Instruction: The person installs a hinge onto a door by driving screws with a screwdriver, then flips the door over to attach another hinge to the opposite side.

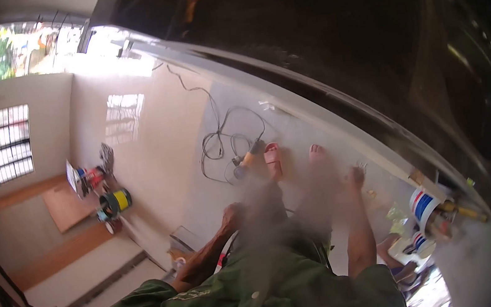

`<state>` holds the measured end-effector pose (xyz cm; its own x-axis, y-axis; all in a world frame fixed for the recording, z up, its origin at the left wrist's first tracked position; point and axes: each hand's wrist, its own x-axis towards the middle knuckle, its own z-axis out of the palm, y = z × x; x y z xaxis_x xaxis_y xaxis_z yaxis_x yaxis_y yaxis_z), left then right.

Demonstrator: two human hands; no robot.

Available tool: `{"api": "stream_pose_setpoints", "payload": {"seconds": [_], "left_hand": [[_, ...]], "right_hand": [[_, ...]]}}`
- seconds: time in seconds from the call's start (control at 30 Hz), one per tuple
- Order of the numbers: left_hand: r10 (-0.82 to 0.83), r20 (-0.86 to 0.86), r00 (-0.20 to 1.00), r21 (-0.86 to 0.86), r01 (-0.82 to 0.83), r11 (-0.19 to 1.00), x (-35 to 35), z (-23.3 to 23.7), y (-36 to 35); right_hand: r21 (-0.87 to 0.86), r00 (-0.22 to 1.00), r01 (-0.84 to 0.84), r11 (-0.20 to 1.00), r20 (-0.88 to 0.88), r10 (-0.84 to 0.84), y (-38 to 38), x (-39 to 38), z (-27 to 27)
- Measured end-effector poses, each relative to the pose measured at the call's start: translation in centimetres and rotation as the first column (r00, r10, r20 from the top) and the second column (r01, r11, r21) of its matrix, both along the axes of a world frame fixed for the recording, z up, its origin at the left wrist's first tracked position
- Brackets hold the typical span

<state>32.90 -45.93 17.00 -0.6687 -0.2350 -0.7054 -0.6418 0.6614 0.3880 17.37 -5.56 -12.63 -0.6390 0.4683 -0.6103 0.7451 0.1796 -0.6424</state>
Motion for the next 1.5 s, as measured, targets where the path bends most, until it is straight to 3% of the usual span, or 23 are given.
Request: {"api": "stream_pose_setpoints", "payload": {"seconds": [0.1,0.13,0.17,0.2,0.3,0.4,0.53,0.63,0.73,0.8,0.87,0.9,1.03,1.07,1.1,1.2,1.27,1.3,1.33,1.37,1.4,1.43,1.5], "left_hand": [[0.631,0.117,0.767,0.228,-0.639,0.735,-5.9,13.6,3.7],[0.561,0.091,0.823,0.193,-0.567,0.801,-2.8,7.5,2.5],[0.486,0.065,0.871,0.151,-0.49,0.858,0.1,1.5,1.4],[0.409,0.042,0.912,0.105,-0.411,0.905,2.9,-4.2,0.3],[0.442,-0.09,0.892,0.161,-0.425,0.891,3.9,-3.9,-4.5],[0.54,-0.158,0.827,0.131,-0.524,0.841,6.2,-2.1,-10.8],[0.787,-0.192,0.587,0.329,-0.717,0.615,12.9,-1.3,-18.1],[0.926,0.038,0.376,0.257,-0.899,0.355,17.8,-2.8,-22.4],[0.936,0.108,0.334,0.158,-0.936,0.316,20.6,-3.0,-24.4],[0.925,0.166,0.341,0.168,-0.934,0.315,21.5,-3.4,-25.9],[0.921,0.178,0.347,0.186,-0.931,0.315,20.7,-3.4,-26.9],[0.923,0.163,0.349,0.198,-0.928,0.316,20.1,-3.0,-27.2],[0.932,0.094,0.351,0.244,-0.915,0.32,15.2,-4.1,-31.7],[0.942,0.076,0.328,0.289,-0.911,0.294,13.1,-4.2,-33.4],[0.951,0.062,0.303,0.328,-0.906,0.267,9.9,-3.0,-35.1],[0.932,0.054,0.359,0.446,-0.844,0.299,1.3,-2.4,-42.6],[0.883,0.063,0.466,0.396,-0.823,0.406,-5.8,-1.1,-47.1],[0.86,0.012,0.51,0.357,-0.805,0.473,-10.7,1.6,-48.9],[0.83,-0.021,0.557,0.32,-0.783,0.533,-15.4,4.5,-50.3],[0.82,-0.032,0.572,0.344,-0.764,0.546,-18.9,5.6,-51.8],[0.816,-0.063,0.575,0.38,-0.742,0.552,-22.7,6.0,-53.5],[0.796,-0.162,0.583,0.38,-0.708,0.596,-26.0,6.4,-55.3],[0.815,-0.311,0.489,0.439,-0.687,0.579,-30.1,7.7,-57.8]], "right_hand": [[-0.468,0.966,-0.108,0.877,0.16,0.205,-8.1,-0.5,10.2],[-0.562,0.94,-0.18,0.807,0.143,0.31,-10.8,-1.4,14.2],[-0.44,0.843,-0.526,0.727,-0.155,0.516,-12.6,-2.1,14.0],[-0.436,0.809,-0.578,0.69,-0.191,0.556,-14.7,-2.7,14.3],[-0.649,0.928,-0.24,0.722,0.064,0.366,-21.7,-5.3,15.3],[-0.659,0.921,-0.257,0.707,0.055,0.386,-27.1,-7.7,16.0],[-0.53,0.808,-0.564,0.634,-0.196,0.555,-32.3,-9.7,14.7],[-0.458,0.76,-0.636,0.621,-0.232,0.607,-34.0,-9.0,13.8],[-0.375,0.739,-0.661,0.65,-0.178,0.649,-33.5,-7.5,11.8],[-0.101,0.504,-0.858,0.503,-0.348,0.79,-32.0,-6.6,6.6],[0.397,0.02,-0.881,0.258,-0.513,0.858,-29.1,-5.9,-0.5],[0.435,-0.055,-0.881,0.184,-0.481,0.875,-27.7,-5.3,-2.0],[0.105,0.137,-0.966,0.234,-0.561,0.816,-28.8,-4.8,-2.0],[-0.357,0.584,-0.787,0.503,-0.169,0.794,-34.0,-6.5,4.8],[-0.468,0.844,-0.236,0.852,0.336,0.418,-41.6,-8.4,16.7],[-0.579,0.798,-0.42,0.699,0.131,0.588,-50.6,-12.9,13.1],[-0.403,0.652,-0.692,0.599,0.008,0.759,-62.5,-16.1,18.6],[-0.652,0.773,-0.546,0.526,-0.151,0.616,-66.9,-17.6,17.6],[-0.639,0.8,-0.515,0.571,-0.12,0.588,-71.9,-18.8,18.1],[-0.843,0.809,-0.378,0.383,-0.1,0.58,-76.5,-21.7,19.7],[-0.893,0.895,-0.238,0.381,-0.05,0.443,-81.4,-23.3,24.4],[-0.872,0.875,-0.385,0.303,-0.241,0.419,-85.4,-24.4,25.0],[-0.943,0.902,-0.262,0.205,-0.164,0.399,-91.1,-25.6,29.0]]}}
